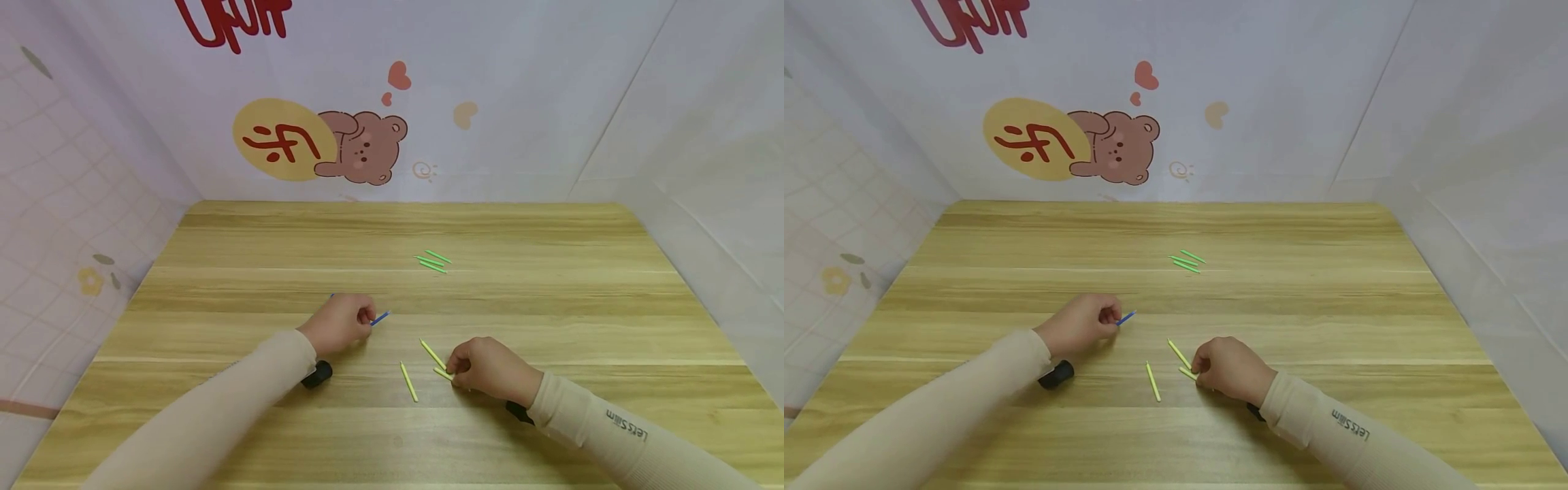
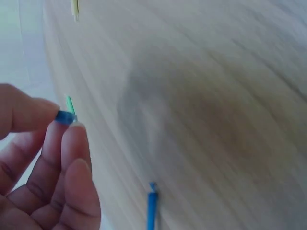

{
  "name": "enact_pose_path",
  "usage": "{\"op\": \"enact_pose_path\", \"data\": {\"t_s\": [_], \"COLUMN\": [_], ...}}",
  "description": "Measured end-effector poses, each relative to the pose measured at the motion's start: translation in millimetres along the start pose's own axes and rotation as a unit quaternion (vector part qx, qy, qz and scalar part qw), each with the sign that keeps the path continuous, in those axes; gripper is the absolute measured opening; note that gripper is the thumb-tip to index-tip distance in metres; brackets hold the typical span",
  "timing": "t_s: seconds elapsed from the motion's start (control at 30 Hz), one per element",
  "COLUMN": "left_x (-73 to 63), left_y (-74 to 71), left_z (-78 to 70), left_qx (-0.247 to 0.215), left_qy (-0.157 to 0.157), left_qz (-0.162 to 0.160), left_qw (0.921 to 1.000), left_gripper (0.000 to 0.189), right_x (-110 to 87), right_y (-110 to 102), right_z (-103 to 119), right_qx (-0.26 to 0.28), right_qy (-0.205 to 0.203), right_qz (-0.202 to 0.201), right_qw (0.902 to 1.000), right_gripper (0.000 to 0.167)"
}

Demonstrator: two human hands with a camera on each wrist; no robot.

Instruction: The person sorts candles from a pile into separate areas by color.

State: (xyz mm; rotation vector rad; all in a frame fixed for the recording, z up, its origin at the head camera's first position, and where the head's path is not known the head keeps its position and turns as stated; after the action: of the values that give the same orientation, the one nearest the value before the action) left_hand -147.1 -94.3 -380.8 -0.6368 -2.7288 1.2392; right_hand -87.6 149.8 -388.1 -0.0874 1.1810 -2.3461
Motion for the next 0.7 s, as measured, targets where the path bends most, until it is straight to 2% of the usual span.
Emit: {"op": "enact_pose_path", "data": {"t_s": [0.1, 0.33, 0.7], "left_x": [0.0, 2.8, 10.8], "left_y": [-3.7, -10.1, -14.3], "left_z": [4.9, 13.9, 21.7], "left_qx": [-0.003, -0.001, -0.033], "left_qy": [-0.020, -0.034, -0.063], "left_qz": [-0.018, -0.054, -0.076], "left_qw": [0.9996, 0.9980, 0.9946], "left_gripper": [0.012, 0.010, 0.010], "right_x": [0.0, -0.2, 1.2], "right_y": [-0.2, -0.6, -0.6], "right_z": [0.2, 0.6, -3.1], "right_qx": [-0.001, 0.001, 0.007], "right_qy": [0.001, 0.005, 0.009], "right_qz": [0.001, 0.005, 0.004], "right_qw": [1.0000, 1.0000, 0.9999], "right_gripper": [0.011, 0.010, 0.011]}}
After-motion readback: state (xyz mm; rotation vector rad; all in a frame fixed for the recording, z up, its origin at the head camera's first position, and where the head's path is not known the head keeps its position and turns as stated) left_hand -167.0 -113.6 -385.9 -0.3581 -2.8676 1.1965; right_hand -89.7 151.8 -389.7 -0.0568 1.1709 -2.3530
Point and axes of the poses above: each hand's wrist, its own x-axis towards the middle knuckle, its own y-axis out of the palm, z = x × y, the point moved 3 cm from there along x, towards the middle knuckle, and after that the axes turned 5 degrees about -z, right-handed, at the moved point
